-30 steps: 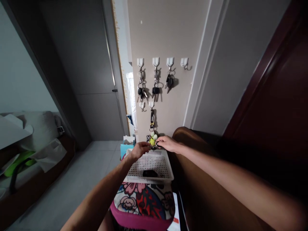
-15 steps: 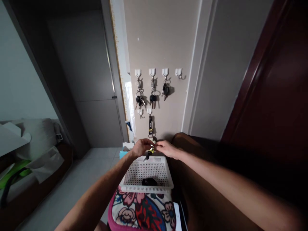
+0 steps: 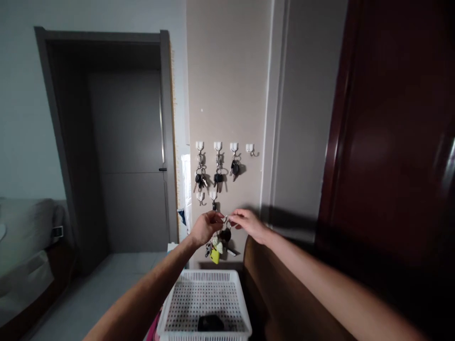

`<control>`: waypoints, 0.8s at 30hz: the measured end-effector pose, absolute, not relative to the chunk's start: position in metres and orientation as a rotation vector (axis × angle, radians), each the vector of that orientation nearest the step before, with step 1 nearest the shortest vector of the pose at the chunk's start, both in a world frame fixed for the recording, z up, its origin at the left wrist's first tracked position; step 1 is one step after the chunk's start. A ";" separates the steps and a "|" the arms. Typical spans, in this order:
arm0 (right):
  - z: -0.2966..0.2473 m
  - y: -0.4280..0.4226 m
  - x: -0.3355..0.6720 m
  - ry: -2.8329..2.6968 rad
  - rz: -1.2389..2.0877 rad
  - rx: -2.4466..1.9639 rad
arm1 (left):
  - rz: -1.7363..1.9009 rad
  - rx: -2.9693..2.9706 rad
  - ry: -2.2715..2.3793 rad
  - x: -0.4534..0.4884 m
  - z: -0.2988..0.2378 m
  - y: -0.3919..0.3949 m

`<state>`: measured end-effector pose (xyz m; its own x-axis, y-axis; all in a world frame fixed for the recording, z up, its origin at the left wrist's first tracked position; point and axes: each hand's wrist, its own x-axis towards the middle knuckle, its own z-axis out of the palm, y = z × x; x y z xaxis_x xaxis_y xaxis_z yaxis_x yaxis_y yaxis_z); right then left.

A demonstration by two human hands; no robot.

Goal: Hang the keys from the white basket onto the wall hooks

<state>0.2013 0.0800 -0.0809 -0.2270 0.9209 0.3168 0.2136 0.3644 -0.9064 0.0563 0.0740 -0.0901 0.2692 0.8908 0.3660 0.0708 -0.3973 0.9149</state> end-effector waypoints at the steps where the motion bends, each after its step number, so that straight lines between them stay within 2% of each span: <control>1: -0.067 0.083 0.205 -1.666 0.904 -1.017 | 1.238 1.720 0.883 0.058 -0.085 0.075; 7: 0.012 0.106 0.231 -1.496 0.657 -1.013 | 1.235 1.874 0.968 0.059 -0.067 0.080; 12: 0.054 0.125 0.245 -1.319 0.454 -1.060 | 1.243 1.913 1.038 0.057 -0.062 0.083; 18: 0.076 0.144 0.248 -1.224 0.331 -1.115 | 1.222 1.940 1.045 0.064 -0.063 0.088; 24: 0.069 0.150 0.241 -1.234 0.284 -1.279 | 1.165 1.941 1.089 0.068 -0.072 0.083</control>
